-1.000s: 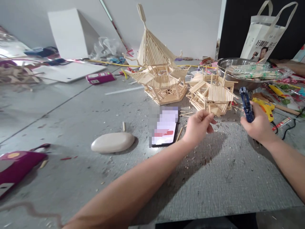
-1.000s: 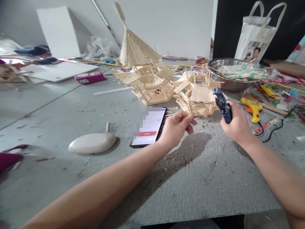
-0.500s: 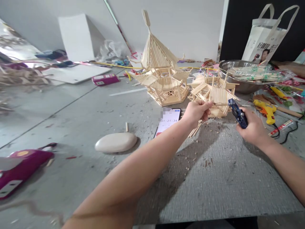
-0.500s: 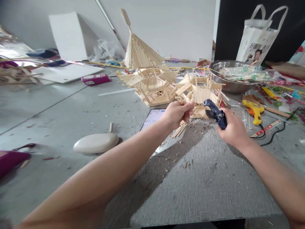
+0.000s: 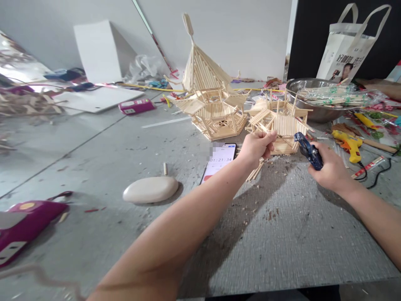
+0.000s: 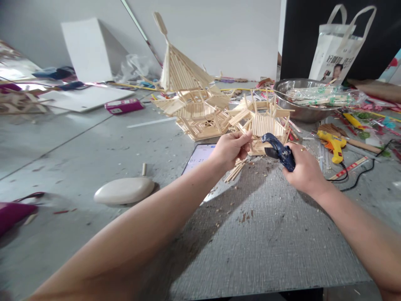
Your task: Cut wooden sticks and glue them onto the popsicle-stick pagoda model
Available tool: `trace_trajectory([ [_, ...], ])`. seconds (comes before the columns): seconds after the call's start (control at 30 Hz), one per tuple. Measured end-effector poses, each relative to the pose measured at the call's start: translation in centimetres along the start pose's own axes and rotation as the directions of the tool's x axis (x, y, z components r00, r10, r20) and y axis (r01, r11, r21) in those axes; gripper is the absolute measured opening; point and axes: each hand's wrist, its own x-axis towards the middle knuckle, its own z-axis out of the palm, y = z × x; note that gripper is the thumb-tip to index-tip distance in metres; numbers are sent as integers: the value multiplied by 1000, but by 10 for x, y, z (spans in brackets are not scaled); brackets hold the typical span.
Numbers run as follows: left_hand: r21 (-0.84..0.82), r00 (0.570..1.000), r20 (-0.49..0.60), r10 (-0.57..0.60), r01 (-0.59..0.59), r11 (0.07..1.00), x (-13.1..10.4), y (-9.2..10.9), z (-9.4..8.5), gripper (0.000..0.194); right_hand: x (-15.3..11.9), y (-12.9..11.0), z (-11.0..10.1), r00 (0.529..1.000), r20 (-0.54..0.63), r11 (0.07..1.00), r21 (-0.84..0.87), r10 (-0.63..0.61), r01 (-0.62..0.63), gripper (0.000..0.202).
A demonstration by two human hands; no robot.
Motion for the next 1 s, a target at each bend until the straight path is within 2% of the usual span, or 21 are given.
trace_trajectory([
  [0.5,2,1000,7,11,-11,1000,6,0,0,32,0,-3,-2,999,35,1000,3,24,-24,45],
  [0.67,-24,999,41,-31,32,999,8,2,0,31,0,-3,-2,999,29,1000,17,23,-23,46],
  [1.0,-107,994,41,-104,108,988,6,6,-1,30,0,-3,-2,999,34,1000,12,19,-20,45],
])
